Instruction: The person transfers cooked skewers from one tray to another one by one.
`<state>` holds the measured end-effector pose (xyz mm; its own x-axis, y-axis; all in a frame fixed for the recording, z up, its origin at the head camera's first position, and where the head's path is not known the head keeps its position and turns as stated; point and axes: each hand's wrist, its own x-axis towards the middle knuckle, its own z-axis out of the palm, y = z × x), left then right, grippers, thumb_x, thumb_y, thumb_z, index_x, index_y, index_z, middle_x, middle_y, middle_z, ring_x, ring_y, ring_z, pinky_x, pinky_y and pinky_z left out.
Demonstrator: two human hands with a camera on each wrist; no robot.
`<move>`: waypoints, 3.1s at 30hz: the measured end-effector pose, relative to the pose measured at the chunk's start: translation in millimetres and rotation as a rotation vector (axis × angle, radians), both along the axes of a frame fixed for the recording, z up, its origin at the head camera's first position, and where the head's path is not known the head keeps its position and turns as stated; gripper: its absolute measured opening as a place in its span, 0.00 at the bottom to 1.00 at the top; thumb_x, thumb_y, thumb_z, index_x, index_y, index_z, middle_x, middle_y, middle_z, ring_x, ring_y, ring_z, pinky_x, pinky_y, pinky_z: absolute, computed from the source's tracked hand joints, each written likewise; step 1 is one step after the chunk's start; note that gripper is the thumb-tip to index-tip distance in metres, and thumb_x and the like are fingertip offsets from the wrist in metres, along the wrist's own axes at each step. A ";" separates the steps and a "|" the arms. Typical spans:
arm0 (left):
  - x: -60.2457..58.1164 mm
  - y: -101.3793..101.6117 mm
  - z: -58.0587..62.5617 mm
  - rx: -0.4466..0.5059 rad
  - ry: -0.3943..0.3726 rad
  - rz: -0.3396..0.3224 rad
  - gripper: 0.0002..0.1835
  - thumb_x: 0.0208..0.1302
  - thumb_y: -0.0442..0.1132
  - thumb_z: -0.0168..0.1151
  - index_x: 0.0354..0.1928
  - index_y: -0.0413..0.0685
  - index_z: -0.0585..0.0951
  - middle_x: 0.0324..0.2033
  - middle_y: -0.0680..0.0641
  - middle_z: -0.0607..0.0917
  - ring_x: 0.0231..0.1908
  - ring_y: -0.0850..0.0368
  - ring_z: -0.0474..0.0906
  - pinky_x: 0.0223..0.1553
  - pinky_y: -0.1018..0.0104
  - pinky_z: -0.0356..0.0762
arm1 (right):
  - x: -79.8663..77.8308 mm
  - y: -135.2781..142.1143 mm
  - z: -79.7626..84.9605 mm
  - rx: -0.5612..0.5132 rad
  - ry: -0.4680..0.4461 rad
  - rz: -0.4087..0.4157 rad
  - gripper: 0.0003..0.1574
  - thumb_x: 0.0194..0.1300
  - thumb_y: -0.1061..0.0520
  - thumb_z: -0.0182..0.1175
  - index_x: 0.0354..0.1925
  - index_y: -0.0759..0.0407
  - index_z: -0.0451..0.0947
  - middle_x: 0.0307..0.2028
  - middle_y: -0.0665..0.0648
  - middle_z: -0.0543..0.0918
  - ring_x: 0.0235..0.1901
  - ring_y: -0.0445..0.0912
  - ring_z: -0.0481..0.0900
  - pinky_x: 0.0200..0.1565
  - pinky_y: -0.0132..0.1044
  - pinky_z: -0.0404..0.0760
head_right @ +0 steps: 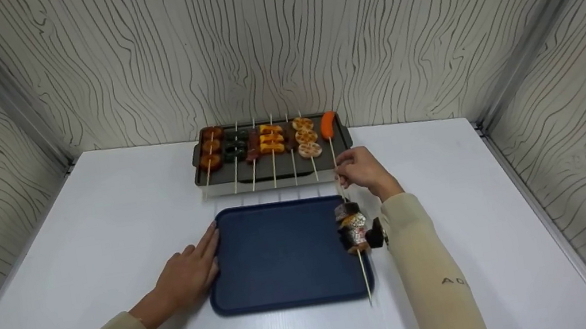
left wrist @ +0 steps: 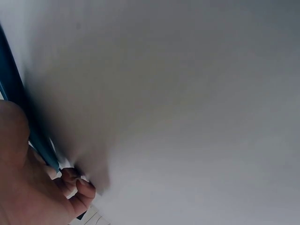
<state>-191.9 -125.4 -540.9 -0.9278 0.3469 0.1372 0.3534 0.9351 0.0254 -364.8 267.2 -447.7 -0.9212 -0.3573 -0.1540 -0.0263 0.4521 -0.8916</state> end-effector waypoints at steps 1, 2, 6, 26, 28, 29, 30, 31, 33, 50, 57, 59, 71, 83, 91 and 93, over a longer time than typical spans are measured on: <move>-0.4 0.2 -0.8 0.000 0.000 0.001 0.31 0.78 0.46 0.47 0.76 0.38 0.64 0.78 0.43 0.61 0.42 0.46 0.79 0.34 0.55 0.76 | 0.3 0.3 0.9 0.000 0.002 0.007 0.24 0.76 0.64 0.52 0.62 0.81 0.69 0.37 0.63 0.82 0.27 0.40 0.77 0.35 0.36 0.83; -0.9 0.3 -1.4 -0.001 -0.001 0.002 0.31 0.78 0.46 0.46 0.77 0.39 0.64 0.78 0.43 0.61 0.42 0.46 0.79 0.34 0.55 0.76 | 0.4 0.9 1.3 0.001 0.003 0.016 0.23 0.76 0.64 0.52 0.61 0.81 0.69 0.37 0.62 0.81 0.27 0.40 0.77 0.35 0.36 0.83; -2.8 -0.6 -5.7 -0.004 0.017 0.001 0.31 0.78 0.46 0.46 0.76 0.39 0.65 0.78 0.43 0.61 0.42 0.46 0.80 0.34 0.56 0.76 | 1.5 3.4 2.7 -0.005 0.006 0.054 0.21 0.77 0.63 0.51 0.59 0.79 0.70 0.36 0.63 0.81 0.27 0.40 0.78 0.34 0.36 0.84; -2.8 -2.7 -7.0 0.021 0.040 -0.030 0.31 0.78 0.46 0.45 0.75 0.37 0.65 0.77 0.41 0.62 0.41 0.45 0.80 0.32 0.55 0.76 | 23.5 14.5 21.7 0.039 0.007 0.081 0.15 0.76 0.64 0.53 0.53 0.75 0.70 0.31 0.61 0.81 0.27 0.43 0.79 0.35 0.37 0.84; -2.4 -2.2 -6.4 0.015 0.044 -0.029 0.30 0.77 0.46 0.46 0.75 0.37 0.66 0.77 0.41 0.62 0.41 0.45 0.80 0.32 0.55 0.76 | 26.2 15.6 23.8 0.045 0.013 0.081 0.14 0.76 0.64 0.53 0.53 0.75 0.70 0.31 0.60 0.81 0.26 0.43 0.79 0.34 0.37 0.84; -2.0 -1.9 -5.8 0.009 0.047 -0.028 0.30 0.77 0.46 0.46 0.75 0.37 0.66 0.77 0.41 0.63 0.42 0.45 0.80 0.32 0.55 0.76 | 27.4 16.2 24.8 0.045 0.013 0.079 0.14 0.76 0.64 0.53 0.53 0.75 0.70 0.31 0.60 0.81 0.26 0.43 0.79 0.34 0.37 0.84; -1.6 -1.6 -4.7 0.005 0.050 -0.027 0.30 0.77 0.46 0.47 0.75 0.37 0.67 0.77 0.41 0.63 0.42 0.45 0.80 0.32 0.55 0.76 | 28.8 17.0 25.8 0.047 0.016 0.078 0.16 0.76 0.64 0.53 0.54 0.75 0.69 0.32 0.59 0.81 0.27 0.43 0.79 0.34 0.36 0.84; -1.2 -1.2 -3.6 -0.001 0.050 -0.025 0.30 0.77 0.46 0.47 0.75 0.37 0.67 0.77 0.41 0.64 0.42 0.45 0.80 0.32 0.55 0.76 | 30.4 17.9 27.0 0.051 0.019 0.075 0.17 0.76 0.64 0.53 0.56 0.76 0.68 0.32 0.60 0.81 0.27 0.43 0.79 0.34 0.36 0.84; -0.4 -0.3 -1.6 -0.015 0.050 -0.021 0.30 0.77 0.46 0.48 0.74 0.37 0.67 0.77 0.42 0.64 0.42 0.45 0.80 0.32 0.55 0.77 | 33.8 19.5 29.3 0.058 0.017 0.068 0.19 0.75 0.64 0.53 0.58 0.77 0.67 0.34 0.60 0.82 0.28 0.43 0.79 0.34 0.36 0.84; -0.6 1.0 0.2 -0.011 0.007 -0.001 0.30 0.78 0.46 0.48 0.75 0.37 0.66 0.77 0.43 0.63 0.42 0.46 0.80 0.32 0.56 0.75 | 67.6 31.9 39.8 0.124 0.013 0.055 0.20 0.75 0.65 0.52 0.59 0.78 0.65 0.37 0.62 0.82 0.29 0.43 0.80 0.34 0.35 0.85; -1.1 -0.1 -3.9 -0.019 0.044 -0.016 0.30 0.78 0.47 0.46 0.75 0.37 0.66 0.77 0.42 0.63 0.41 0.45 0.80 0.31 0.56 0.76 | 79.9 36.6 37.4 0.128 0.018 0.035 0.20 0.74 0.66 0.52 0.58 0.79 0.66 0.37 0.65 0.82 0.28 0.44 0.81 0.33 0.36 0.85; -1.0 -0.3 -3.9 -0.015 0.034 -0.016 0.30 0.78 0.46 0.46 0.75 0.37 0.66 0.77 0.42 0.63 0.42 0.45 0.80 0.32 0.55 0.77 | 83.2 37.7 36.9 0.125 0.024 0.031 0.19 0.73 0.67 0.52 0.57 0.79 0.65 0.36 0.64 0.82 0.28 0.44 0.81 0.32 0.36 0.85; -4.4 -2.8 -11.6 -0.015 0.024 -0.019 0.31 0.80 0.47 0.43 0.77 0.38 0.63 0.79 0.43 0.59 0.42 0.46 0.80 0.33 0.55 0.76 | 103.2 40.7 34.5 0.146 0.044 0.032 0.17 0.73 0.68 0.51 0.56 0.78 0.66 0.33 0.62 0.81 0.26 0.45 0.82 0.31 0.37 0.85; -5.6 -3.1 -13.4 -0.018 0.008 -0.018 0.32 0.79 0.48 0.42 0.78 0.39 0.62 0.79 0.44 0.58 0.43 0.46 0.79 0.32 0.56 0.76 | 127.1 39.3 31.6 0.161 0.059 0.067 0.14 0.73 0.70 0.48 0.53 0.78 0.67 0.33 0.65 0.81 0.24 0.48 0.82 0.29 0.39 0.85; -0.1 -0.7 -1.7 0.000 0.025 -0.019 0.30 0.77 0.45 0.48 0.75 0.37 0.66 0.77 0.42 0.62 0.41 0.45 0.79 0.31 0.55 0.75 | 144.4 39.1 25.5 0.155 0.056 0.116 0.15 0.73 0.71 0.47 0.54 0.79 0.66 0.33 0.65 0.81 0.24 0.48 0.82 0.28 0.40 0.84; 1.1 -0.3 -0.1 -0.003 0.031 -0.018 0.30 0.77 0.45 0.48 0.75 0.37 0.66 0.77 0.42 0.63 0.41 0.46 0.79 0.31 0.56 0.75 | 148.6 39.0 22.5 0.150 0.046 0.126 0.14 0.73 0.71 0.47 0.54 0.79 0.66 0.33 0.65 0.81 0.24 0.48 0.82 0.28 0.40 0.84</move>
<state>-190.8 -125.7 -541.0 -0.9165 0.3644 0.1648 0.3711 0.9285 0.0108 -216.3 306.2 -425.1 -0.8781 -0.4461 -0.1731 -0.1299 0.5704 -0.8110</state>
